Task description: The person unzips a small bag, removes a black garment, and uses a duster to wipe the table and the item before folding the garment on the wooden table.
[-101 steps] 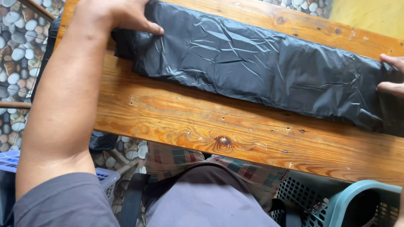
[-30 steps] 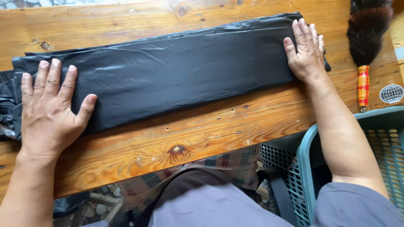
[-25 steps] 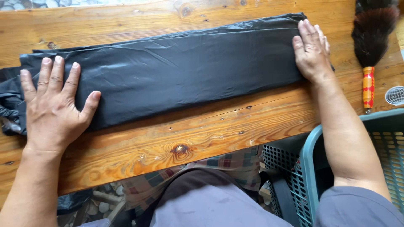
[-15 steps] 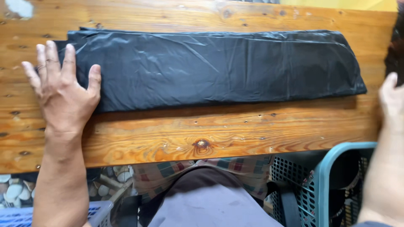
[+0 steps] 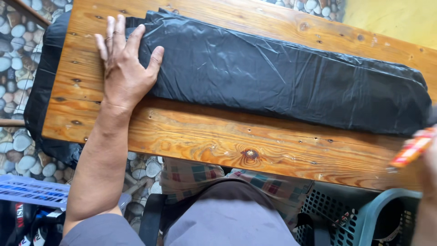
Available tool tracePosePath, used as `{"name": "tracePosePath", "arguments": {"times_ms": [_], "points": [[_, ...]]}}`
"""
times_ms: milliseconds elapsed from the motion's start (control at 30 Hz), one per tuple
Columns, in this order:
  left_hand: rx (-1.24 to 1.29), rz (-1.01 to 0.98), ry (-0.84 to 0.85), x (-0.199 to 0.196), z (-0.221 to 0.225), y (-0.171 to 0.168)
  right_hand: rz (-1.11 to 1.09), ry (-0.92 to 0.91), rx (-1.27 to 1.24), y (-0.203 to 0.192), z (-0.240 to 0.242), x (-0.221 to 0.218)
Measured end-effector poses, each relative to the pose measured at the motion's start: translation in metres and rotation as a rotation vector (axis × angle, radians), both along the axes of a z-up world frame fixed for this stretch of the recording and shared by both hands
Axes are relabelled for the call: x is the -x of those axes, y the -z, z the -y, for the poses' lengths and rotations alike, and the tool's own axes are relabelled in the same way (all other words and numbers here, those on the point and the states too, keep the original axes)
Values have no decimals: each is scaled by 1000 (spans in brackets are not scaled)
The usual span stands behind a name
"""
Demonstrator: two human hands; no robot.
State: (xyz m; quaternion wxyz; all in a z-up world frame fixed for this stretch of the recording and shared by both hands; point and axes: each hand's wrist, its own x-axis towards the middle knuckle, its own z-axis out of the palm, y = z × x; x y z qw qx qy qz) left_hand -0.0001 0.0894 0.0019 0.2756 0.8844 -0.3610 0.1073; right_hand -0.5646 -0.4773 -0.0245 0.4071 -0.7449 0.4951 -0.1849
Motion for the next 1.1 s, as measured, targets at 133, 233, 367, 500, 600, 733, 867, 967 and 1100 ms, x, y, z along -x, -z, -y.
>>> {"name": "tracePosePath", "arguments": {"times_ms": [133,233,367,500,600,733,867,967,1100], "points": [[22,-37,3,-6,0,7,36,-124,-193,-88,-257,-144],[15,-8,12,-8,0,11,-107,-756,-63,-77,-336,-181],[-5,-15,12,-10,1,13,-161,-1003,-354,-114,-395,-237],[56,2,-1,-10,-1,15,-141,-994,-215,-100,-410,-259],[15,100,27,-16,-4,26,-108,-1106,-137,-101,-395,-254],[-40,41,74,-5,-6,7,-243,-850,-105,-101,-337,-210],[-49,46,110,-7,-9,7,-457,-455,-31,-120,-245,-144],[-61,36,134,-7,-10,4,-626,-92,80,-115,-155,-81],[-83,110,134,-9,-14,12,-952,18,243,-96,-51,-17]]}}
